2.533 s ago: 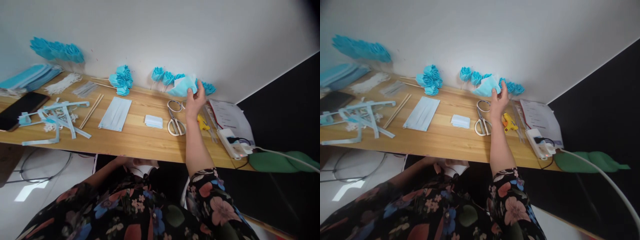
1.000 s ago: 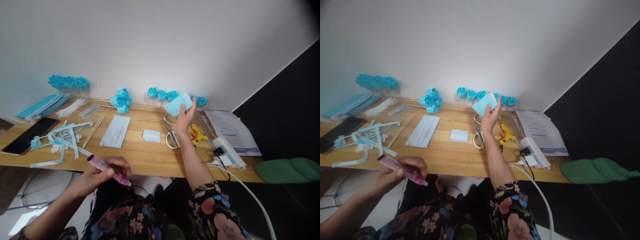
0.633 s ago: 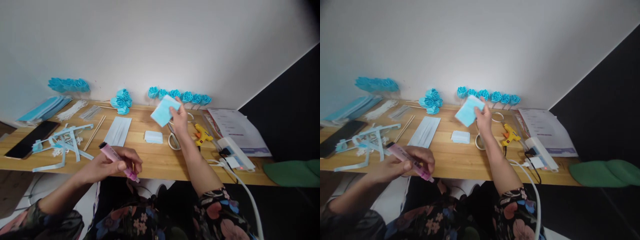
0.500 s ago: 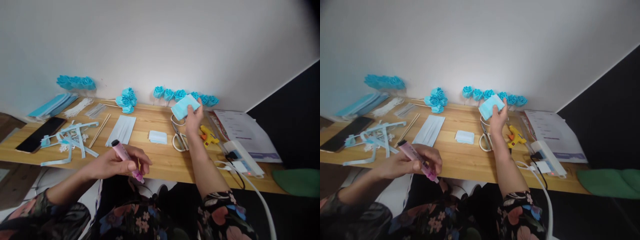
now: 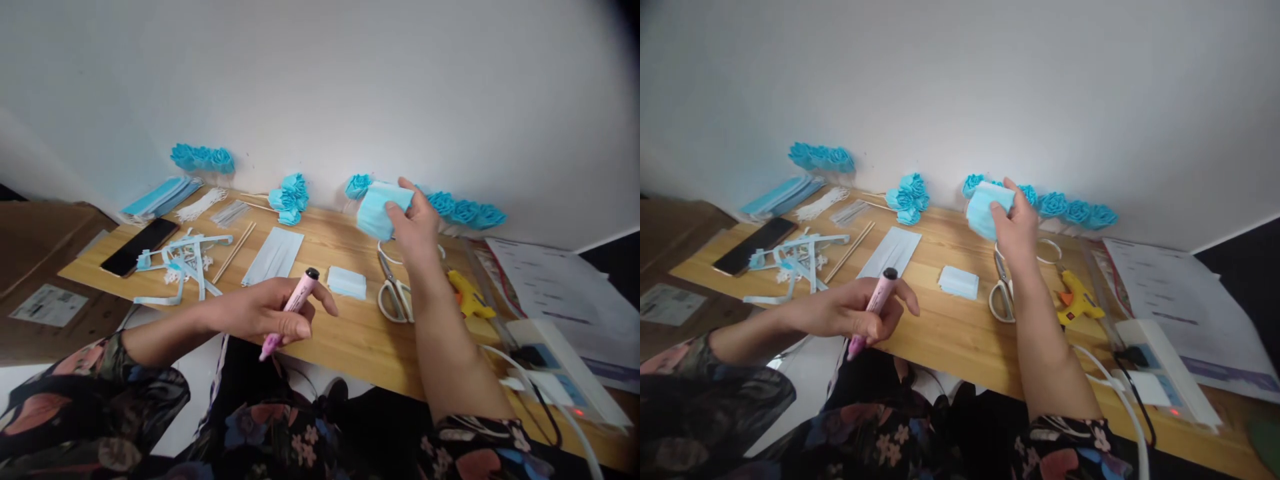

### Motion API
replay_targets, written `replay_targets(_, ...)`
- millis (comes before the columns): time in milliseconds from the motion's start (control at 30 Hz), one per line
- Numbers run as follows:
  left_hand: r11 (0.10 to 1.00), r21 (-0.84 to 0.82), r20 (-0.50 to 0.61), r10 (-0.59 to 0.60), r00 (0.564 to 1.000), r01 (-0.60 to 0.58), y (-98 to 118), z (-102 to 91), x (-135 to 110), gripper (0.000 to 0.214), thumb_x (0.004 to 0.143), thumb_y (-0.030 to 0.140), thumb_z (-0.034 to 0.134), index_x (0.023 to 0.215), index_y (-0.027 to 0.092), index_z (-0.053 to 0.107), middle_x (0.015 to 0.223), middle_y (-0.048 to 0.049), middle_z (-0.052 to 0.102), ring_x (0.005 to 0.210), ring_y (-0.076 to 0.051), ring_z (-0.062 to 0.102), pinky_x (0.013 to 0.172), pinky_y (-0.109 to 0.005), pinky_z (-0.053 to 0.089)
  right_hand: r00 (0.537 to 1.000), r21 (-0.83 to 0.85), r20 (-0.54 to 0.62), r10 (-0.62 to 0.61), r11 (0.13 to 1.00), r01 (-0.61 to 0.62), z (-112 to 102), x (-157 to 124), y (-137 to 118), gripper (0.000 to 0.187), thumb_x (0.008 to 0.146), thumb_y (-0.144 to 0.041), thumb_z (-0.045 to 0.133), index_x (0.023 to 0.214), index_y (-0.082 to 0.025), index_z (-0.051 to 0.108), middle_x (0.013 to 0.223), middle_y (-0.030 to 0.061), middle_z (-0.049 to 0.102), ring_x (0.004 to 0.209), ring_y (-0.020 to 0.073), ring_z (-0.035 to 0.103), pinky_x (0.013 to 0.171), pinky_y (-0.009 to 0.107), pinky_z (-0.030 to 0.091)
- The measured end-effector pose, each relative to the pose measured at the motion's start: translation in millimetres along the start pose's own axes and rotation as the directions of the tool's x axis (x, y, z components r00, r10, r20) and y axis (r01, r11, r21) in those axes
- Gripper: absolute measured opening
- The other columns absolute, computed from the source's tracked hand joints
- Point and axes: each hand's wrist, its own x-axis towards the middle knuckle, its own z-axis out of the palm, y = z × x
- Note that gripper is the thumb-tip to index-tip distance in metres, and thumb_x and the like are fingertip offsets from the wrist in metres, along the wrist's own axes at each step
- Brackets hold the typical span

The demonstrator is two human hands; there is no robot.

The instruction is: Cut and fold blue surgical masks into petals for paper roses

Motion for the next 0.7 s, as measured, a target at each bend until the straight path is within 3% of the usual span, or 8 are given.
replay_targets(67,1.0,0.004,-0.049,0.008,0.999,-0.008,-2.0,-5.5,3.9,0.048,0.087,0.049,0.07,0.119,0.018,0.052,0.062,0.0069,0.05,0.044,-0.006,0.044,0.039,-0.016,0.037,0.983,0.071,0.165,0.077,0.993,-0.09,-2.3,-1.8,-9.3,0.057,0.085,-0.039,0.067,0.138,-0.021,0.06,0.116,0.0073,0.072,0.1,0.0224,0.069,0.083,0.037,0.06)
replay_targets(167,0.998,0.026,-0.156,0.057,0.986,-0.054,-5.8,-16.8,11.4,0.049,0.087,0.053,0.068,0.116,0.018,0.049,0.059,0.0073,0.05,0.044,-0.007,0.044,0.04,-0.017,0.037,0.904,0.128,0.414,0.106,0.977,-0.173,-5.0,-5.8,-18.1,0.064,0.08,-0.041,0.073,0.14,-0.023,0.058,0.111,0.005,0.074,0.097,0.022,0.069,0.08,0.036,0.06)
replay_targets(233,0.996,0.043,-0.228,0.089,0.97,-0.081,-8.6,-24.1,15.6,0.052,0.088,0.057,0.065,0.116,0.017,0.048,0.057,0.0077,0.048,0.044,-0.008,0.043,0.04,-0.017,0.037,0.922,0.156,0.364,0.128,0.968,-0.196,-6.2,-4.8,-9.6,0.069,0.08,-0.042,0.073,0.143,-0.024,0.054,0.112,0.0045,0.073,0.097,0.0217,0.069,0.081,0.036,0.06)
replay_targets(333,0.994,0.091,-0.294,0.09,0.951,-0.066,-12.5,-30.9,19.1,0.055,0.09,0.061,0.06,0.119,0.016,0.048,0.055,0.0075,0.048,0.042,-0.008,0.041,0.037,-0.017,0.033,0.955,0.146,0.172,0.243,0.952,-0.268,-3.2,-2.8,18.3,0.067,0.081,-0.043,0.069,0.141,-0.019,0.055,0.113,0.0059,0.073,0.095,0.022,0.069,0.082,0.037,0.06)
replay_targets(467,0.984,0.178,-0.314,0.082,0.946,-0.026,-15.3,-34.5,21.6,0.055,0.092,0.064,0.053,0.116,0.015,0.052,0.054,0.0067,0.049,0.041,-0.008,0.041,0.037,-0.018,0.034,0.935,0.012,0.22,0.279,0.957,-0.289,12.3,-8.9,33.8,0.067,0.085,-0.04,0.063,0.146,-0.017,0.049,0.124,0.0086,0.071,0.106,0.0245,0.068,0.094,0.041,0.056)
replay_targets(567,0.977,0.211,-0.3,0.023,0.954,0.043,-15.9,-39.6,26.1,0.053,0.091,0.063,0.055,0.112,0.014,0.056,0.055,0.0061,0.049,0.043,-0.008,0.042,0.04,-0.019,0.036,0.956,-0.24,0.169,0.24,0.951,-0.197,23.0,-16.6,11.5,0.068,0.086,-0.039,0.067,0.149,-0.021,0.047,0.133,0.0093,0.068,0.125,0.0292,0.06,0.108,0.045,0.046)
replay_targets(633,0.969,0.224,-0.292,-0.032,0.956,0.101,-16.8,-44.9,30.3,0.051,0.09,0.061,0.058,0.108,0.014,0.059,0.056,0.0054,0.049,0.045,-0.008,0.042,0.042,-0.02,0.037,0.948,-0.174,0.273,0.161,0.978,-0.115,25.9,-23.2,-12.8,0.062,0.092,-0.046,0.062,0.149,-0.026,0.047,0.14,0.0081,0.063,0.131,0.0262,0.056,0.11,0.04,0.044)
replay_targets(700,0.956,0.244,-0.286,-0.089,0.954,0.163,-18.3,-50.0,34.7,0.048,0.088,0.059,0.061,0.104,0.013,0.061,0.055,0.0053,0.049,0.045,-0.008,0.043,0.044,-0.02,0.038,0.884,0.022,0.462,0.067,0.996,-0.087,25.7,-32.7,-36.2,0.051,0.1,-0.05,0.049,0.147,-0.031,0.048,0.134,0.0048,0.068,0.122,0.0196,0.063,0.1,0.033,0.05)
